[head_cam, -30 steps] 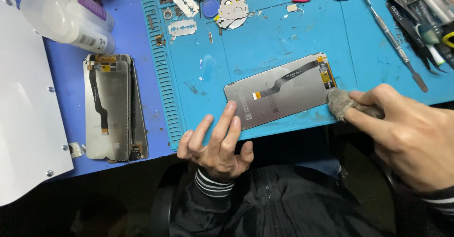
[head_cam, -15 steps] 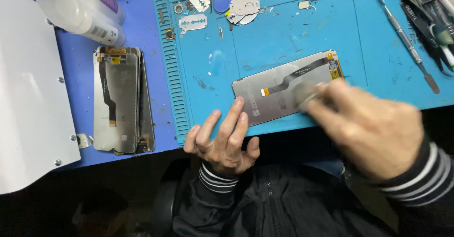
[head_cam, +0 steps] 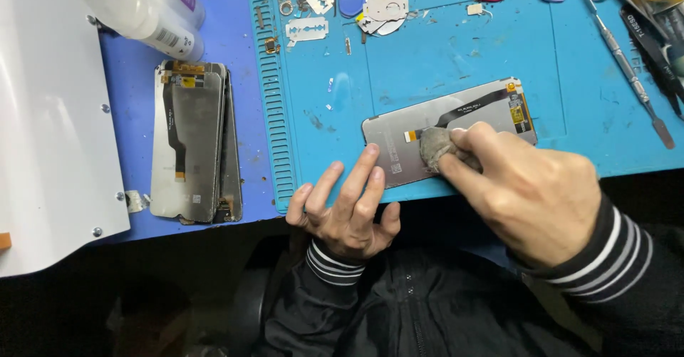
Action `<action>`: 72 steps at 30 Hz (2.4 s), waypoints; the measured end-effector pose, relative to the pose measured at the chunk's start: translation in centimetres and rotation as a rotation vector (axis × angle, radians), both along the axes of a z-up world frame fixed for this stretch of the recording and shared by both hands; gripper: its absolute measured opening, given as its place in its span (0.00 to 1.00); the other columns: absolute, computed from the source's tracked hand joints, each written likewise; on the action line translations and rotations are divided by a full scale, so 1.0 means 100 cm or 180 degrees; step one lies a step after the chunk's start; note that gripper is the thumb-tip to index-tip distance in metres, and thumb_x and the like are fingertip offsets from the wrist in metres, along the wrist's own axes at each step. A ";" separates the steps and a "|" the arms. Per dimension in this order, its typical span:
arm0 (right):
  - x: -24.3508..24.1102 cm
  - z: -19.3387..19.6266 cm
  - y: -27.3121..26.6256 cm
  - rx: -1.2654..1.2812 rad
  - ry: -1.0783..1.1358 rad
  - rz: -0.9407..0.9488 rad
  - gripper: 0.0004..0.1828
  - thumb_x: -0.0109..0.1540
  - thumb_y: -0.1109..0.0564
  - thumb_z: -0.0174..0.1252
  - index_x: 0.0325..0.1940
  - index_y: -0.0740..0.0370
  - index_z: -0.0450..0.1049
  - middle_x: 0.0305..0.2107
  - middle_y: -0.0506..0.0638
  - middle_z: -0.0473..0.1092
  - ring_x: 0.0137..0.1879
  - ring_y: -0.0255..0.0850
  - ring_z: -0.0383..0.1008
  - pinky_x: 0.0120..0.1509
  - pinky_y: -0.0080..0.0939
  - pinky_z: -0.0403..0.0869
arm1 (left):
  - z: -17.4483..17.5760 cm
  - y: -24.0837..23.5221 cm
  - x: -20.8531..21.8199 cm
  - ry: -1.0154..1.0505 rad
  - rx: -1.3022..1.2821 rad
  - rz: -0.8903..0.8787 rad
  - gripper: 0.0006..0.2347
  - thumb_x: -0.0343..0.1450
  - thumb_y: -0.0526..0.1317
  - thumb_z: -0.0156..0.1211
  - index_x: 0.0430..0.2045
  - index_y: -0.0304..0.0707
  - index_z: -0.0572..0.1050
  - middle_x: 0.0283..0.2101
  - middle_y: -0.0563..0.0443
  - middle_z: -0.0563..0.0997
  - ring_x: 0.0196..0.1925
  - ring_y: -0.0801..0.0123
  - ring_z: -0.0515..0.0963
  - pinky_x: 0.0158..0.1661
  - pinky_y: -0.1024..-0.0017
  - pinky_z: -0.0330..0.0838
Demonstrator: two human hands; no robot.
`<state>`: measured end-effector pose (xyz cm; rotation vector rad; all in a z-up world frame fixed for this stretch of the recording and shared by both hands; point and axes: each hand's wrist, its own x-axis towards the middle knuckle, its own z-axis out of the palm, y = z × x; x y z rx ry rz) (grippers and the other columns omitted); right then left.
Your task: The recorder is cleaning and scraping residue off a smartphone LCD screen using a cleaning fluid, a cloth, and a metal scraper tool to prepare it for repair.
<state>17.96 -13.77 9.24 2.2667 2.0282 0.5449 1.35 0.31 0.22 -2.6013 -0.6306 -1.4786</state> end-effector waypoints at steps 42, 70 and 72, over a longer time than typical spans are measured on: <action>0.004 -0.018 0.002 -0.0020 -0.1098 -0.1310 0.11 0.70 0.59 0.58 0.46 0.37 0.72 0.44 0.39 0.66 0.35 0.29 0.72 0.26 0.33 0.50 | -0.004 0.005 -0.002 -0.0067 0.0068 -0.0036 0.16 0.79 0.52 0.36 0.37 0.52 0.75 0.43 0.66 0.87 0.49 0.72 0.75 0.59 0.69 0.52; -0.020 -0.013 0.027 -0.0048 -0.0592 -0.0983 0.07 0.70 0.57 0.55 0.45 0.41 0.71 0.38 0.41 0.62 0.28 0.33 0.66 0.23 0.35 0.53 | -0.001 0.003 -0.007 0.0047 -0.0029 -0.0075 0.15 0.79 0.51 0.36 0.39 0.52 0.75 0.45 0.65 0.87 0.51 0.71 0.76 0.61 0.69 0.51; -0.032 -0.009 0.046 0.0135 -0.0404 -0.0751 0.03 0.75 0.52 0.53 0.48 0.43 0.72 0.36 0.43 0.62 0.28 0.35 0.66 0.21 0.37 0.57 | 0.001 0.002 -0.006 0.0010 0.0018 -0.0046 0.14 0.80 0.51 0.36 0.40 0.52 0.74 0.45 0.66 0.88 0.50 0.72 0.76 0.60 0.69 0.52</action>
